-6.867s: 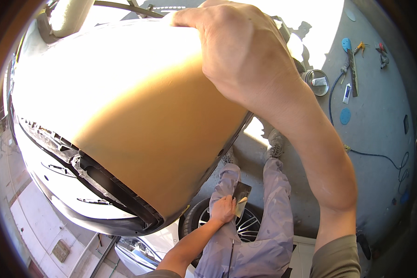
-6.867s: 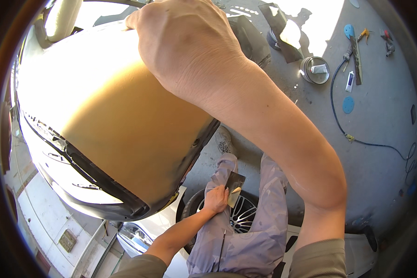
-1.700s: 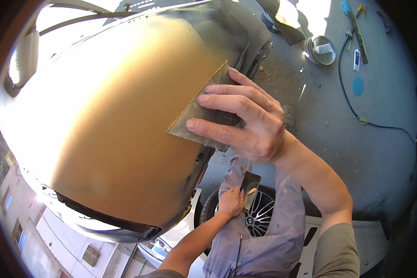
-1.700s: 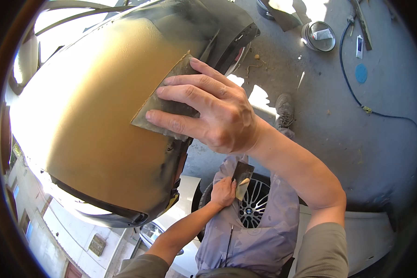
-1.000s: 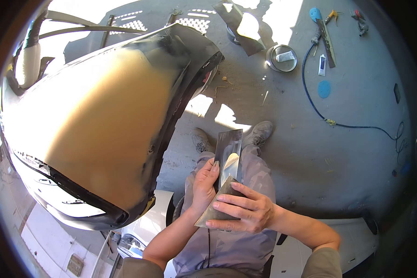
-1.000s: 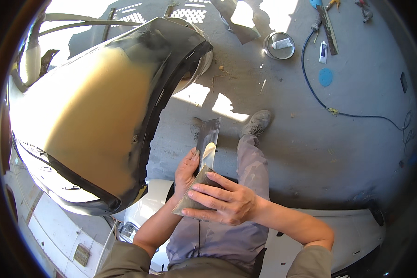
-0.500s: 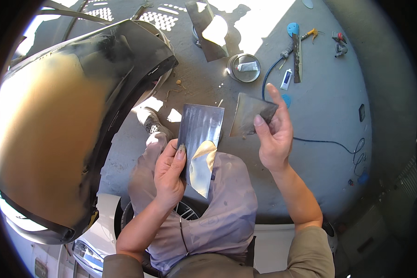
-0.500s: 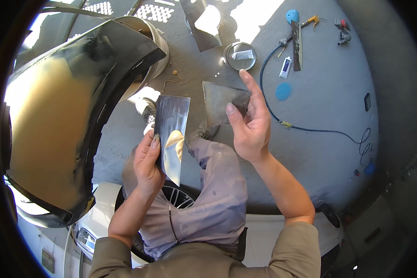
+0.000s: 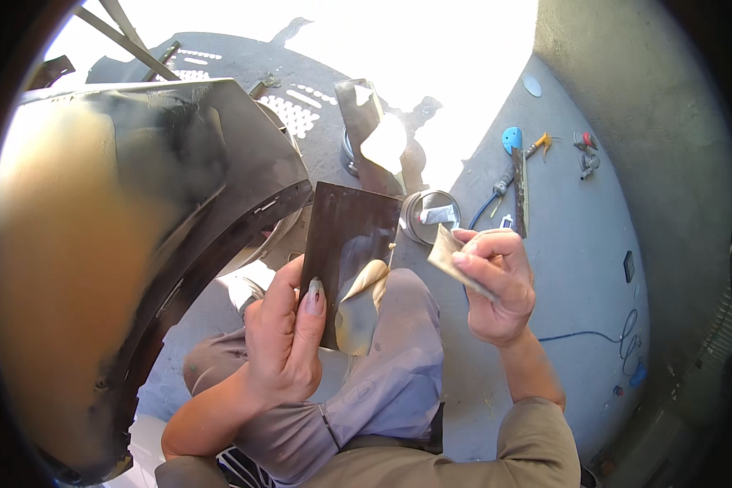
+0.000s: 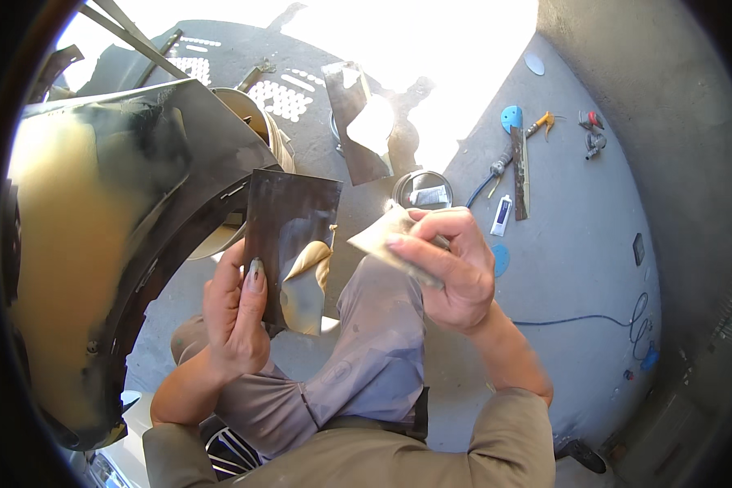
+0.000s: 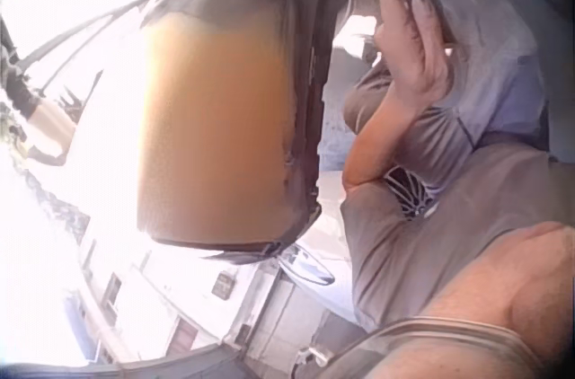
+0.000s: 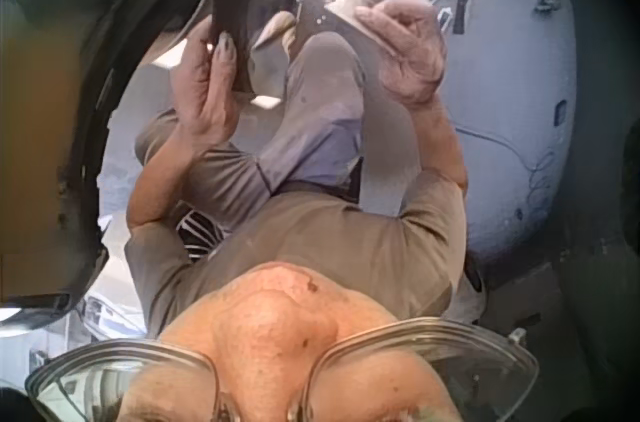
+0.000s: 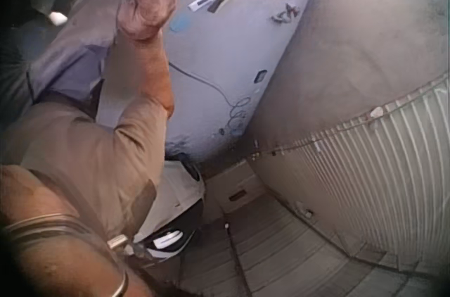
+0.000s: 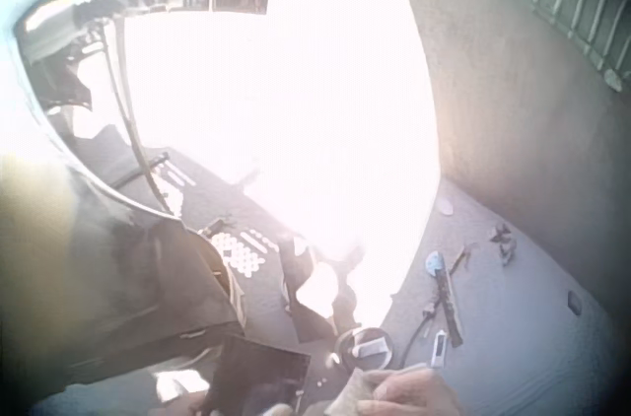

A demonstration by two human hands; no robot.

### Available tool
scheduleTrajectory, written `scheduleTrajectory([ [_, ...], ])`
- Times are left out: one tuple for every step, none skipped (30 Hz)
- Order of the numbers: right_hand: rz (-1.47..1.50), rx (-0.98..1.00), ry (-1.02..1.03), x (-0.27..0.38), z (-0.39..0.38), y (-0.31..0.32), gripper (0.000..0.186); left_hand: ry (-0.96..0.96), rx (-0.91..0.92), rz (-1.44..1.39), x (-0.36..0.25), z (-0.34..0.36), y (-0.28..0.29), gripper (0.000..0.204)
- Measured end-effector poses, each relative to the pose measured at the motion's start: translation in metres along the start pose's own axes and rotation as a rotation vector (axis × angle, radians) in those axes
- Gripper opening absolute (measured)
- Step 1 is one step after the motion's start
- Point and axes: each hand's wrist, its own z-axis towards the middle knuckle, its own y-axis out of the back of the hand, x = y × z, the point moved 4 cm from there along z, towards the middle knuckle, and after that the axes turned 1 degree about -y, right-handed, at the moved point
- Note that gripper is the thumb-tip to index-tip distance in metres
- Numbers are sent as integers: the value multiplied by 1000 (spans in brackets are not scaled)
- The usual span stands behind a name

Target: The person applies body filler to a damaged area on a car bumper using a metal spreader and a sanding block. They smooth the filler across the surface, then sand the area to level it. The person repeats the process by adding more filler and sanding again.

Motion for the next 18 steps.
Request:
scheduleTrajectory([
  [-81, 65, 147, 4, 5, -6, 39, -14, -5, 27, 1, -4, -2, 37],
  [-210, 190, 281, 8, 8, -19, 36, -44, -32, 40, 1, -9, -5, 38],
  [-229, 223, 363, 11, 12, -32, 37, -103, -59, 35, 0, -14, -6, 38],
  [-143, 182, 427, 17, 13, -43, 37, -137, -95, 115, -2, -19, -5, 39],
  [-121, 247, 405, 21, 12, -58, 36, -110, -117, 223, -2, -25, -4, 39],
  [-68, 255, 436, 29, 9, -67, 37, -73, -138, 307, -4, -32, 1, 40],
  [-61, 277, 507, 37, 5, -73, 37, -54, -185, 362, -6, -39, 7, 41],
  [-16, 382, 486, 39, 3, -79, 40, -161, -268, 465, -12, -45, 16, 38],
  [40, 421, 509, 43, 3, -79, 43, -241, -348, 501, -18, -55, 26, 31],
  [128, 395, 360, 40, 11, -74, 46, -243, -346, 497, -21, -64, 37, 26],
  [249, 276, 266, 38, 20, -66, 48, -276, -357, 478, -23, -74, 47, 21],
  [384, 139, 100, 32, 34, -56, 45, -189, -281, 452, -19, -82, 56, 19],
  [544, 13, -131, 26, 47, -52, 35, -130, -208, 415, -14, -89, 64, 18],
  [446, 2, -196, 26, 66, -48, 33, -102, -143, 364, -10, -96, 70, 16],
  [407, 5, -255, 29, 86, -53, 33, -20, -137, 369, -2, -102, 77, 16],
  [507, 18, -209, 40, 108, -65, 32, 27, -137, 361, 6, -105, 84, 15],
  [449, 63, -145, 54, 129, -74, 33, 99, -131, 347, 13, -108, 90, 15],
  [399, 113, -56, 69, 148, -84, 34, 184, -141, 326, 19, -113, 97, 16],
])
